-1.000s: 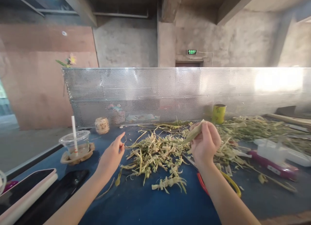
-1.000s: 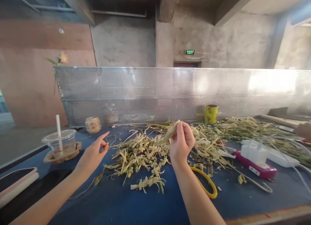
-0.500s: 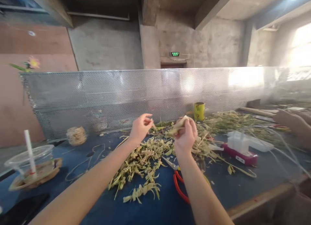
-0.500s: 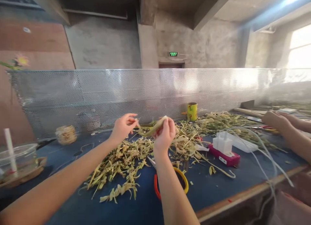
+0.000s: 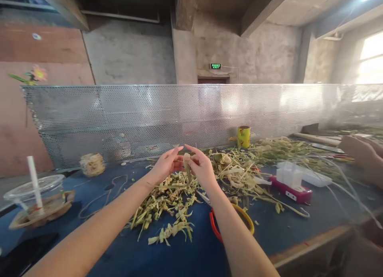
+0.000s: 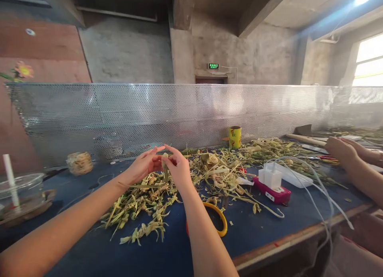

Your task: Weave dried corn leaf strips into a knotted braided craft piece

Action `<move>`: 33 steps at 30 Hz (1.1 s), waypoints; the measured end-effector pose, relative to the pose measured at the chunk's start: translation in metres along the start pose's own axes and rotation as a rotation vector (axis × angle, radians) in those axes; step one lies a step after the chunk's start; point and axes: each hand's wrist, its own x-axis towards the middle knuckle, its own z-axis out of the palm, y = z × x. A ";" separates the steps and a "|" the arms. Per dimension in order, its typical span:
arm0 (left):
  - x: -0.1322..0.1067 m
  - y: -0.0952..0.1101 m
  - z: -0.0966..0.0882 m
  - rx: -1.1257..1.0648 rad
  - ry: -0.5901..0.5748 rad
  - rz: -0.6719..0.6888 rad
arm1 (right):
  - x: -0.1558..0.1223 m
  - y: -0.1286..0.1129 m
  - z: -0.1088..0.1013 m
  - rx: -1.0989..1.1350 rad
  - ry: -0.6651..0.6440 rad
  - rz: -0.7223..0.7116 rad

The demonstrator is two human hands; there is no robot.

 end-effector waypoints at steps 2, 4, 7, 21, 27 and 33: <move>-0.022 0.000 -0.013 -0.021 0.037 -0.018 | -0.004 -0.001 0.008 -0.006 -0.089 0.003; -0.042 0.002 -0.023 -0.009 0.085 -0.064 | -0.009 -0.003 0.016 0.001 -0.184 0.022; -0.066 0.005 -0.032 -0.021 0.150 -0.120 | -0.018 -0.004 0.030 0.035 -0.324 0.059; -0.127 -0.007 -0.062 0.016 0.131 -0.225 | -0.050 -0.006 0.069 0.068 -0.549 0.332; -0.130 -0.012 -0.068 0.051 0.176 -0.315 | -0.055 -0.013 0.076 -0.089 -0.412 0.237; -0.131 -0.016 -0.070 0.074 0.117 -0.321 | -0.058 -0.001 0.075 0.004 -0.455 0.324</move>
